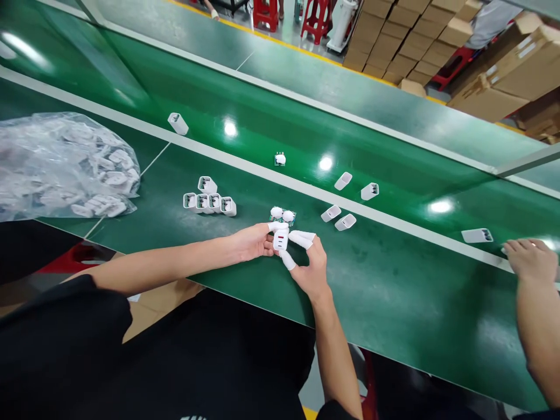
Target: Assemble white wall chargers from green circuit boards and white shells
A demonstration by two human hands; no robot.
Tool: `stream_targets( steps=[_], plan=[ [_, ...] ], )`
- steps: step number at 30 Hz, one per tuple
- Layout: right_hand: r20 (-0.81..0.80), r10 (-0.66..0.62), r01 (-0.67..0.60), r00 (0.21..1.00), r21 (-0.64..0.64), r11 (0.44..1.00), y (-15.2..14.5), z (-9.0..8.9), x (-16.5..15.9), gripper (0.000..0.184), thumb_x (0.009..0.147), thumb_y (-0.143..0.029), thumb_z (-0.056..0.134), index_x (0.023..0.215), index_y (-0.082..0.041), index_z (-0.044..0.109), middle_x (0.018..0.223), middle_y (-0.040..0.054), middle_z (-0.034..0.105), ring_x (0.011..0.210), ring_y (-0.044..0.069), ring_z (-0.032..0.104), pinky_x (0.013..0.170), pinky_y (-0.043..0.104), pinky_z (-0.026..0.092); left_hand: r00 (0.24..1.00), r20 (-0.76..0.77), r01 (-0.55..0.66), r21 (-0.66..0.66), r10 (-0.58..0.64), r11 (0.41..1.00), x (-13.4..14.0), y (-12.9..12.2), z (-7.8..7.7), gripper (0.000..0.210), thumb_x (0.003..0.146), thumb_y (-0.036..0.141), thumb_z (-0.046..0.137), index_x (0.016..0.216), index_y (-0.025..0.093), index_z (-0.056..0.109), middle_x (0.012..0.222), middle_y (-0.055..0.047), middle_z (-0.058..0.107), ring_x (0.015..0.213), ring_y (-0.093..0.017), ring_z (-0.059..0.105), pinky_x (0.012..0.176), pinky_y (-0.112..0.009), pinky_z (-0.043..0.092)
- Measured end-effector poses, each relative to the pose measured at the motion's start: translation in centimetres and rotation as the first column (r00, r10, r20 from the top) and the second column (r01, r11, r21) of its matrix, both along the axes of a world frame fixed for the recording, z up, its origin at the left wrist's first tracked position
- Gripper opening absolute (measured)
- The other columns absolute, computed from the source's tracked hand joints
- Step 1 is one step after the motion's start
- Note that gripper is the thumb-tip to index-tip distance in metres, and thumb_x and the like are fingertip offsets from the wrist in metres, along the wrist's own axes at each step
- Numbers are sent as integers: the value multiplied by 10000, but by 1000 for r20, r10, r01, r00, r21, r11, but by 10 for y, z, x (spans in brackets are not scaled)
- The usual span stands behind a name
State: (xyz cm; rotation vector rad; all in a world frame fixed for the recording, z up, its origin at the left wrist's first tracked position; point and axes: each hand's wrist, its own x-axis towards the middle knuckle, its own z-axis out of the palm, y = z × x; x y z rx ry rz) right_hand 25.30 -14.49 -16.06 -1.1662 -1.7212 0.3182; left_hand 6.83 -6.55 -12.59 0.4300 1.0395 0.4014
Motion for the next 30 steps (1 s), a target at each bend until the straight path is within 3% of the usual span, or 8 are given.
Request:
stream_targets(
  steps=[5,9,11,13,19,23,26,30],
  plan=[
    [-12,-19,19,1000,-25,1000,-1,-3,4,335,999,-223,790,1325,-264,723,1199,94,795,1081,262,771,930,472,667,999,14,38,328,-45,944,5,45,11,225,992,390,745,986,194,634,758,-80,775,636,-211,768,556,-267,528],
    [-15,-33,33,999,-16,999,0,-4,6,304,1019,-219,765,1315,-279,724,1172,85,793,1073,262,767,926,476,664,961,-269,185,802,66,568,14,133,14,305,900,303,842,924,222,549,837,-22,759,702,-163,717,675,-277,532],
    [-13,-40,40,999,-16,999,0,-6,6,299,1021,-215,763,1310,-283,725,1162,79,792,1073,259,767,927,471,663,851,-495,414,838,177,356,16,175,11,314,848,217,859,921,219,554,911,-28,771,802,-169,713,773,-295,530],
    [-6,-54,53,999,-25,998,1,-8,7,290,1024,-215,760,1303,-285,729,1157,75,793,1075,258,768,931,466,661,768,-597,532,796,232,287,17,206,5,300,834,153,834,935,220,560,959,-38,782,854,-180,710,824,-314,520],
    [6,-79,79,997,-53,996,3,-12,11,260,1026,-223,761,1278,-287,742,1199,79,800,1092,258,770,945,461,654,635,-712,638,702,298,318,4,233,-6,274,878,248,834,1028,220,607,1116,-100,782,982,-247,736,890,-358,535],
    [-4,-72,72,997,-52,996,2,-10,11,272,1025,-217,758,1286,-292,745,1199,81,803,1091,260,771,942,463,655,447,-776,650,624,446,435,-22,241,-2,360,1068,416,578,1346,187,563,1477,-222,647,1335,-379,670,1082,-489,516],
    [-5,-65,65,998,-46,997,1,-8,9,274,1026,-218,755,1288,-296,747,1177,83,805,1079,269,774,928,471,660,298,-870,682,481,392,551,-43,249,-4,578,979,464,698,1423,128,545,1495,-286,625,1374,-474,649,1119,-558,507],
    [3,-50,50,999,-47,998,1,-6,7,267,1027,-210,751,1279,-298,748,1168,79,806,1063,261,774,914,457,660,235,-926,725,369,294,582,-58,254,-12,692,786,441,894,1340,123,628,1394,-276,699,1317,-484,686,1095,-518,535]
  ],
)
